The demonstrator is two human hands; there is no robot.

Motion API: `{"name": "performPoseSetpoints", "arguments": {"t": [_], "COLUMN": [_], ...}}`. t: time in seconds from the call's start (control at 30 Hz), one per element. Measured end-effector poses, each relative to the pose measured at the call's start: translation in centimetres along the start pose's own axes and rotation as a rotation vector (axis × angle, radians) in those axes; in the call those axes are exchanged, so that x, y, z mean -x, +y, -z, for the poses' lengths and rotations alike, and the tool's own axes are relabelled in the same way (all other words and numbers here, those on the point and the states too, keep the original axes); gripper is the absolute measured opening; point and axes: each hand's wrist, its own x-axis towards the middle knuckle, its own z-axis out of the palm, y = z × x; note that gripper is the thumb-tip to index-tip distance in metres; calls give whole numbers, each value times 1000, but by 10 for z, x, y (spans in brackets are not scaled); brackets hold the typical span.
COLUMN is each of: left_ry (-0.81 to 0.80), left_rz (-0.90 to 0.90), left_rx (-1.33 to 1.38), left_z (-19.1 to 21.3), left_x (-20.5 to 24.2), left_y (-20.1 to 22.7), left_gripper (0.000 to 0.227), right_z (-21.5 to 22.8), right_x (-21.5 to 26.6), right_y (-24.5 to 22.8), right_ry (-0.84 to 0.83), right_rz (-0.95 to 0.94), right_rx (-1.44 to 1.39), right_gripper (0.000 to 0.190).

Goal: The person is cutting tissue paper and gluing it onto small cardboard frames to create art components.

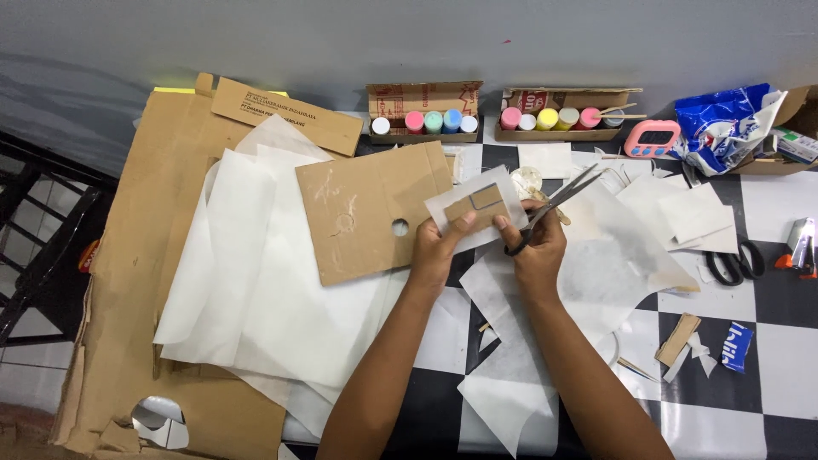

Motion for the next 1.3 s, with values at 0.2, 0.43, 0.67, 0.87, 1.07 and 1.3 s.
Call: {"name": "performPoseSetpoints", "arguments": {"t": [0.2,0.43,0.67,0.87,1.07,1.3], "left_ry": [182,303,268,226,205,217], "left_rz": [-106,-254,-287,-288,-279,-265], "left_rx": [-124,-93,-101,-107,-119,-111], "left_z": [38,54,51,51,52,56], "left_x": [-1,-2,2,1,-2,-7], "left_y": [24,59,55,48,42,32], "left_gripper": [33,31,29,31,33,38], "right_z": [8,0,2,4,6,7], "right_x": [-1,-1,-2,-2,-1,-4], "right_y": [-4,-47,-41,-33,-28,-25], "right_ry": [-284,-514,-621,-614,-619,-630], "right_rz": [-60,16,59,88,94,110], "right_rx": [20,310,357,340,320,317], "right_gripper": [47,53,51,56,55,53]}}
